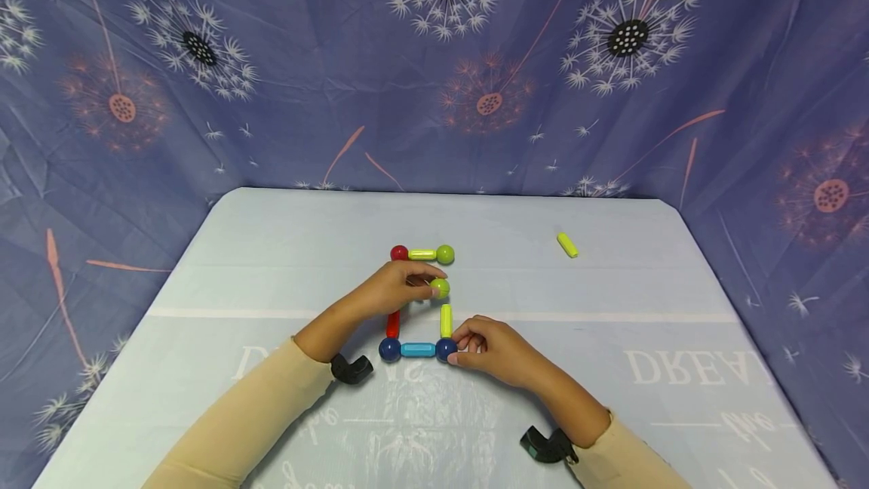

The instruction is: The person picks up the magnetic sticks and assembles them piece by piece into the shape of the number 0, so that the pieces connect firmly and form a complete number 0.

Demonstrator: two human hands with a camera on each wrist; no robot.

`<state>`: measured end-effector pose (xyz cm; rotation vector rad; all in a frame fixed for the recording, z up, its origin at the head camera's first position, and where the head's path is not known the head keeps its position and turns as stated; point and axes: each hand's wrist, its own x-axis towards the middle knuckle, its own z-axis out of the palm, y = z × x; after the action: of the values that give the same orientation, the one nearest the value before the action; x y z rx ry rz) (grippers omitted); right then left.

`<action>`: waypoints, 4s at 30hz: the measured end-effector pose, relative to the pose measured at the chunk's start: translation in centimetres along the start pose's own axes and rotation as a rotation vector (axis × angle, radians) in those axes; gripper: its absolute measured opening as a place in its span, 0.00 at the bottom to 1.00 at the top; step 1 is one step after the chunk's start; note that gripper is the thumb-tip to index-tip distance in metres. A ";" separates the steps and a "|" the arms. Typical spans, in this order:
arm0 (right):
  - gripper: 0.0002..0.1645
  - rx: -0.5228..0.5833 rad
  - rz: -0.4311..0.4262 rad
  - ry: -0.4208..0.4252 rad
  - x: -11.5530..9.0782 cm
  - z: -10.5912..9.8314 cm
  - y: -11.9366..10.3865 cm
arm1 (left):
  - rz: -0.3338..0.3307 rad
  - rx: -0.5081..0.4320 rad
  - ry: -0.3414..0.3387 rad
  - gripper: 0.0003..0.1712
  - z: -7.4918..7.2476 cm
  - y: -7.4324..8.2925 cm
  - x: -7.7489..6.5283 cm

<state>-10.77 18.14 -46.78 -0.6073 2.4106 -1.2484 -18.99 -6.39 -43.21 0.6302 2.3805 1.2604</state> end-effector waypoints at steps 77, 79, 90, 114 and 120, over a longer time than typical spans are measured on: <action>0.16 0.000 0.004 0.006 -0.2 0.2 -0.2 | -0.092 0.013 0.216 0.14 -2.7 -3.9 -4.8; 0.16 0.001 0.008 0.007 -0.2 0.2 -0.1 | -0.100 -0.008 0.197 0.15 -2.6 -4.1 -4.8; 0.16 0.001 0.000 0.006 -0.2 0.2 -0.1 | -0.121 -0.098 0.146 0.18 -2.3 -4.8 -4.8; 0.16 0.020 0.017 0.070 -0.3 -1.4 -0.7 | -0.138 -0.165 0.145 0.19 -2.0 -5.7 -4.8; 0.20 -0.016 0.031 0.187 -0.4 -3.6 -0.7 | -0.145 -0.177 0.144 0.19 -1.8 -5.8 -4.7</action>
<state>-12.08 20.40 -44.14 -0.4741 2.5736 -1.3271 -17.25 -13.08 -46.56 0.3181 2.3437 1.4744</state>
